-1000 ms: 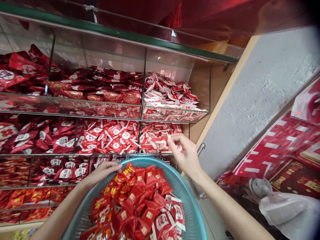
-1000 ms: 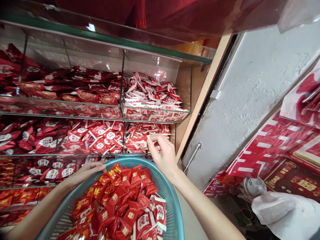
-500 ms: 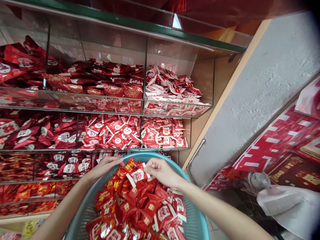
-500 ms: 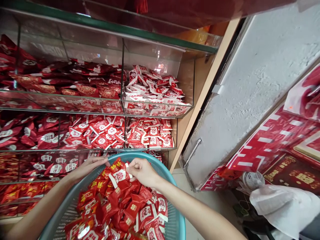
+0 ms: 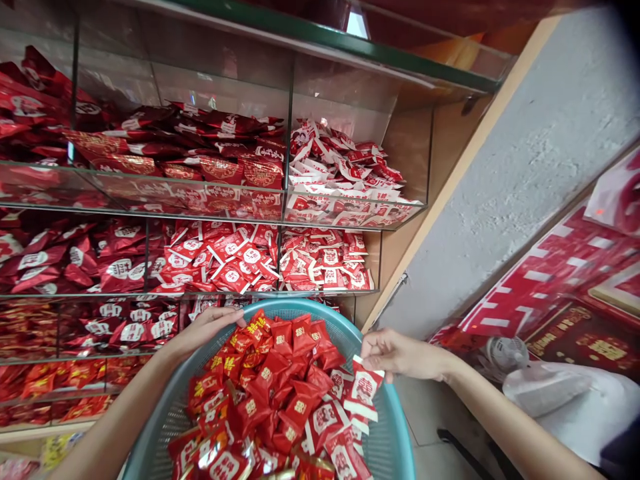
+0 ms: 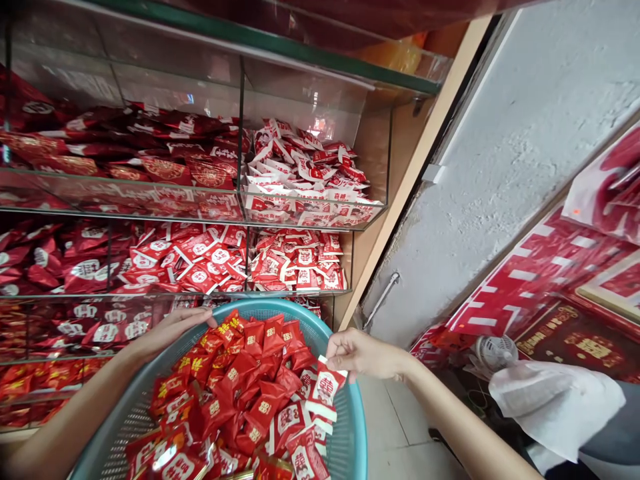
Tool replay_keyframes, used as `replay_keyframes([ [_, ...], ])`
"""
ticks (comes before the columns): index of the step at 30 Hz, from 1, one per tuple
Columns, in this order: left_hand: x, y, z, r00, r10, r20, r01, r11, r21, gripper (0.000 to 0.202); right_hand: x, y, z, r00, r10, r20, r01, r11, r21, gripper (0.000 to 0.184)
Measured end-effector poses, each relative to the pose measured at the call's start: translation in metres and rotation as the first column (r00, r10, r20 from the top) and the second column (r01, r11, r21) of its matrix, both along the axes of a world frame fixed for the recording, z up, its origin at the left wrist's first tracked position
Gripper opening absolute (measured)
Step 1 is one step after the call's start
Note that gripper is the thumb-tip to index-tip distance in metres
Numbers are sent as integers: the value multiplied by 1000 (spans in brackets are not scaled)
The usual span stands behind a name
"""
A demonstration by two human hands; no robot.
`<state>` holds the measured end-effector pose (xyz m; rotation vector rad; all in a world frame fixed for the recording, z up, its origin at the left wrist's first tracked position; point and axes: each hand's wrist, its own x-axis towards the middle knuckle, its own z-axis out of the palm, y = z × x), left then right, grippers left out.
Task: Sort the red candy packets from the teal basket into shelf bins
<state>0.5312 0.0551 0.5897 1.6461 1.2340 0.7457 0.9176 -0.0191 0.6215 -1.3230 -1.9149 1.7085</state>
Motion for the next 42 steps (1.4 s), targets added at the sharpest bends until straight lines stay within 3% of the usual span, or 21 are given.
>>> replay_keyframes([
  [5,2,-2,4,999,26,-19,-26,1000,-14,39,-9,-12,1,983,165,79,-172,981,86,30],
  [9,3,-2,4,999,25,-21,-25,1000,2,40,-20,-21,-2,954,223,201,-237,970,50,14],
  [11,3,-2,4,1000,18,-24,-18,1000,5,41,-24,-24,0,929,193,315,-230,969,84,6],
  [14,2,-2,4,1000,11,-29,-11,1000,-8,42,-26,-22,9,876,47,480,-209,934,289,9],
  [16,2,-2,4,999,9,-31,-9,1000,-6,41,-27,-15,18,883,-41,468,-176,894,411,11],
  [19,2,-3,4,999,10,-38,-10,1000,1,42,-33,4,33,943,-128,306,-70,825,560,15],
  [23,2,-1,2,1000,3,-30,-2,1000,20,40,-55,34,49,970,-231,76,103,674,731,18],
  [27,2,-1,1,1000,2,-17,-1,1000,21,40,-86,61,59,931,-363,-35,232,515,826,21],
  [32,2,-3,6,1000,0,-18,0,1000,2,39,-121,89,69,857,-511,-74,313,401,861,39],
  [35,2,-4,7,1000,2,-9,-1,1000,3,40,-132,102,72,830,-550,-92,372,422,827,41],
  [42,0,1,0,1000,8,4,-8,1000,12,36,-124,113,65,836,-511,-203,507,576,641,22],
])
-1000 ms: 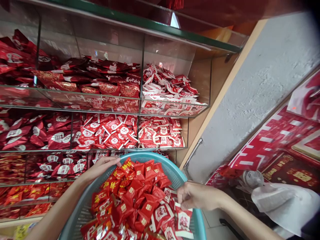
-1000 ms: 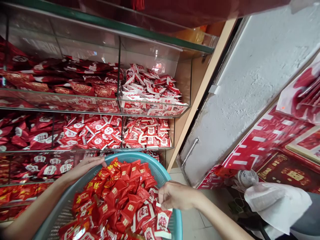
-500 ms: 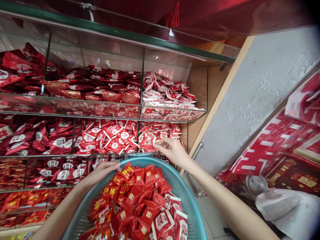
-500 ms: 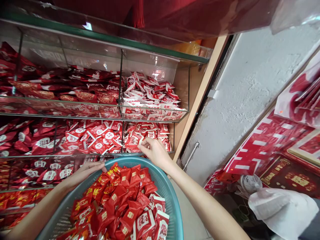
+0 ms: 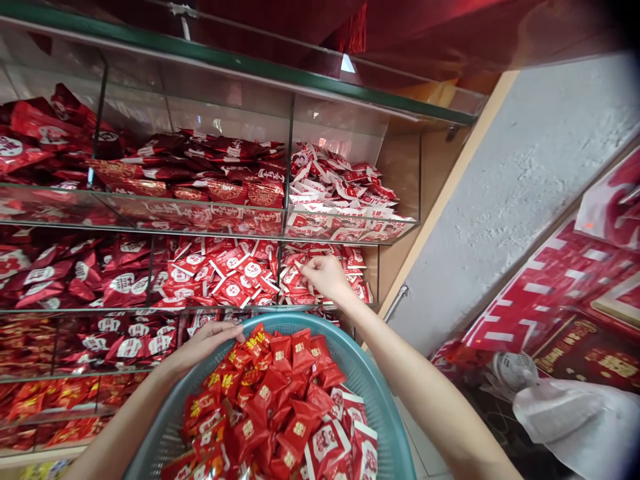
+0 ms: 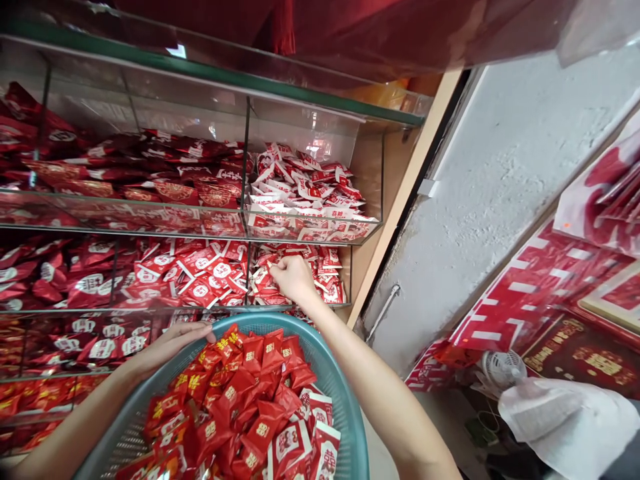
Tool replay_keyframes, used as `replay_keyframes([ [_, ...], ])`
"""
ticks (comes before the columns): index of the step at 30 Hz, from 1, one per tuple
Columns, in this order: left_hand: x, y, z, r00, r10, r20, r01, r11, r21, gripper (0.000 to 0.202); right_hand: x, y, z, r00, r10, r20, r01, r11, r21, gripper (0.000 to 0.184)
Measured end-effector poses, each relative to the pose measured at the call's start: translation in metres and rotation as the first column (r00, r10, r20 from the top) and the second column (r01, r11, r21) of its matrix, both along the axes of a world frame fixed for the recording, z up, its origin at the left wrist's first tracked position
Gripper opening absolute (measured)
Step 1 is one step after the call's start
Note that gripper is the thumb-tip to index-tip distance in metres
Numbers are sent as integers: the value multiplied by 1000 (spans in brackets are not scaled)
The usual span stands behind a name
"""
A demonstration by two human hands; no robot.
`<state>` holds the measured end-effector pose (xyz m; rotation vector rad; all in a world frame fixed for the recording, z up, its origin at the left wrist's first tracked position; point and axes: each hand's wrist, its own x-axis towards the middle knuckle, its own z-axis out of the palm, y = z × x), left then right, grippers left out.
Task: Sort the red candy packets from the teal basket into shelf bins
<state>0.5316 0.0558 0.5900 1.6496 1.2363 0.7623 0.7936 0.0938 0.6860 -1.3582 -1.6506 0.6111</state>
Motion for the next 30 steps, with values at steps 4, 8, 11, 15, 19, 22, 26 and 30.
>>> replay_keyframes([
  [4,0,0,1,1000,-4,-21,4,1000,-9,39,16,-9,0,983,11,-183,-30,995,-98,21],
  [8,1,-1,3,1000,-14,1,14,1000,-23,40,28,-31,2,951,32,-308,-88,982,-170,19],
  [11,0,-2,3,999,-27,19,27,1000,-11,39,23,-56,-8,865,70,-497,-229,936,-266,19],
  [15,1,-4,3,997,-42,70,45,998,-47,38,-4,-85,-41,776,104,-622,-395,849,-351,33],
  [19,2,-7,5,996,33,79,-18,984,-177,49,-32,-91,-82,772,84,-629,-391,844,-366,35],
  [22,2,-8,6,996,-5,94,21,986,-168,49,-44,-86,-101,772,50,-634,-359,857,-369,29],
  [26,0,-2,2,992,-124,11,124,992,14,32,-53,-82,-107,736,8,-677,-338,871,-356,25],
  [30,-4,4,-3,989,-138,-62,141,988,58,24,-60,-81,-110,722,-21,-692,-327,871,-367,24],
])
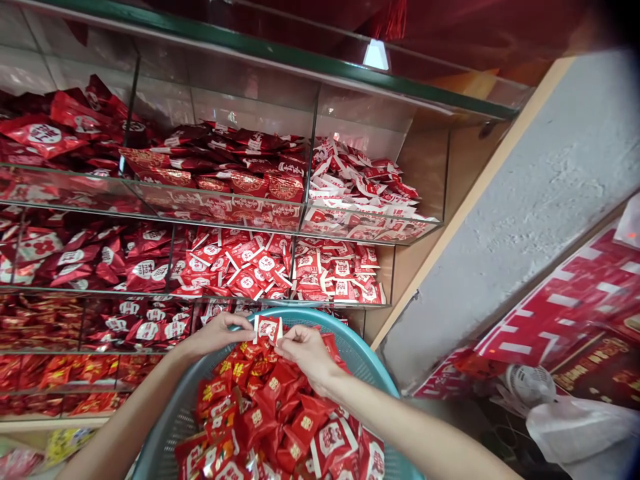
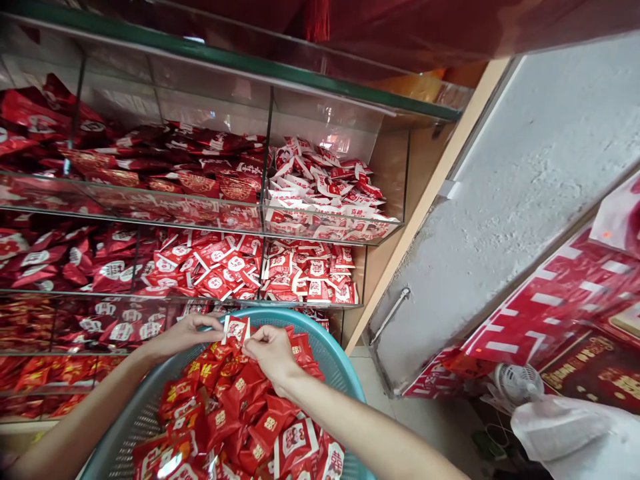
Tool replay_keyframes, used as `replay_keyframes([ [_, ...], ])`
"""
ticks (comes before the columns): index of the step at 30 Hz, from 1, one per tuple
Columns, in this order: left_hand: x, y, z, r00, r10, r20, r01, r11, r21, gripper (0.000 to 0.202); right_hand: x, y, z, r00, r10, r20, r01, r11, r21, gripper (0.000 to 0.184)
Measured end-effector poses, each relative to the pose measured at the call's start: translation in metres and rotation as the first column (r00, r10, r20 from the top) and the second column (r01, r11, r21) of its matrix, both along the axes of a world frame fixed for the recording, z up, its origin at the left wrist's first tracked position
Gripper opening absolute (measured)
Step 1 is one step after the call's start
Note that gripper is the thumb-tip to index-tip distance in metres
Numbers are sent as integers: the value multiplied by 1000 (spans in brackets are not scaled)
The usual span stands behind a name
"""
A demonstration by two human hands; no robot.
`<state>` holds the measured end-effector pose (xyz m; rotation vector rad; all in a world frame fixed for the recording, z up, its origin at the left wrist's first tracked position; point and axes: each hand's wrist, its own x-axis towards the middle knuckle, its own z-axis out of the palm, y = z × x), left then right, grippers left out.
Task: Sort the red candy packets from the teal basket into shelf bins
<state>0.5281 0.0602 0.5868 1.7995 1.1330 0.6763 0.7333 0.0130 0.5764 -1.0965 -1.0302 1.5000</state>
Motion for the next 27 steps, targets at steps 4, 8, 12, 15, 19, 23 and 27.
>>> replay_keyframes([
  [4,-2,2,-4,999,-32,-12,32,999,11,22,-7,3,-5,1000,-13,-11,13,1000,-11,24],
  [8,-3,2,-6,999,-41,-34,42,999,26,24,-9,6,-9,1000,17,-11,-17,1000,-24,26],
  [12,-4,2,-6,998,-45,-54,48,998,44,26,-2,7,-10,998,63,-8,-64,997,-51,34],
  [15,-4,1,-4,996,-63,-58,66,997,49,27,5,9,-12,997,83,5,-83,994,-69,38],
  [19,-4,0,-2,995,-72,-67,75,996,46,27,11,10,-13,993,119,25,-117,991,-72,43],
  [23,-4,1,-3,996,-51,-79,53,998,26,27,12,8,-9,985,165,53,-160,984,-78,46],
  [27,-5,1,-3,995,-47,-88,48,999,7,27,14,9,-3,964,210,163,-197,976,-89,45],
])
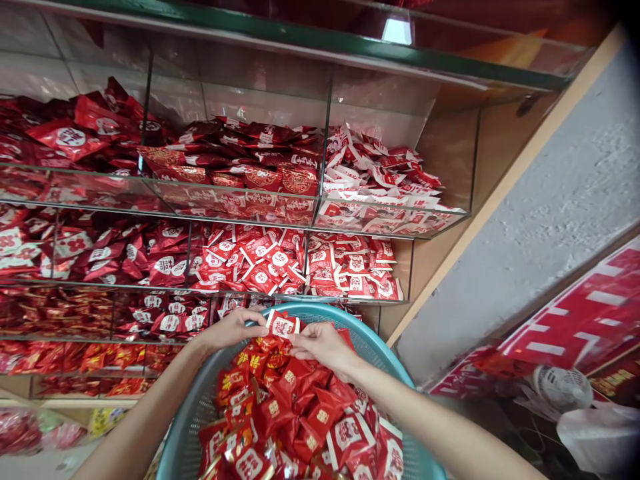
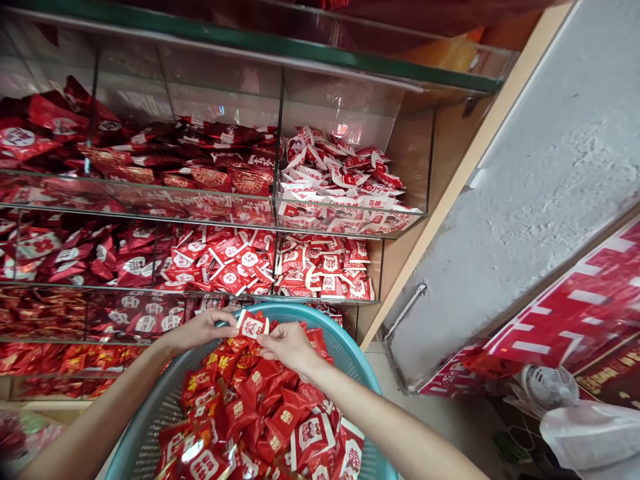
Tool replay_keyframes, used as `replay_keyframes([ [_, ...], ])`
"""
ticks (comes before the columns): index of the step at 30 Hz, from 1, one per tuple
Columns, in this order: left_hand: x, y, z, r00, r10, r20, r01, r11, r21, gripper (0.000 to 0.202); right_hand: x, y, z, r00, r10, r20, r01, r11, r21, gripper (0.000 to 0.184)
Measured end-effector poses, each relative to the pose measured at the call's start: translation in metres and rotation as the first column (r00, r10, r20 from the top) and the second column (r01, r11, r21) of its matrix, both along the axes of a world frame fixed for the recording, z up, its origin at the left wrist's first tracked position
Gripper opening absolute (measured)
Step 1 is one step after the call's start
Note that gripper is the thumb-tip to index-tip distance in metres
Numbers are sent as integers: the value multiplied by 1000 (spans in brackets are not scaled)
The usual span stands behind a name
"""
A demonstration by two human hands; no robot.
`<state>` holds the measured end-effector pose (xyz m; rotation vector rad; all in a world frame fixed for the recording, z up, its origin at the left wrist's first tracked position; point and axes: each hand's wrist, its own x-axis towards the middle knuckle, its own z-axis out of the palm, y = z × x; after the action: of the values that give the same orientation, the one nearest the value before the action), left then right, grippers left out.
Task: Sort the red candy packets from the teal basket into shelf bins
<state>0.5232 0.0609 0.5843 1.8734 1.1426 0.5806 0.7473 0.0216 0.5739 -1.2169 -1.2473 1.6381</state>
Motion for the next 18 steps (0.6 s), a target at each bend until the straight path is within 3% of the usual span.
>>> replay_keyframes([
  [8,-1,1,-2,999,-32,14,32,999,19,23,-1,10,6,993,26,117,-43,988,146,38],
  [18,0,0,-2,999,-32,40,30,998,63,27,-6,2,5,969,149,197,-183,969,167,30],
])
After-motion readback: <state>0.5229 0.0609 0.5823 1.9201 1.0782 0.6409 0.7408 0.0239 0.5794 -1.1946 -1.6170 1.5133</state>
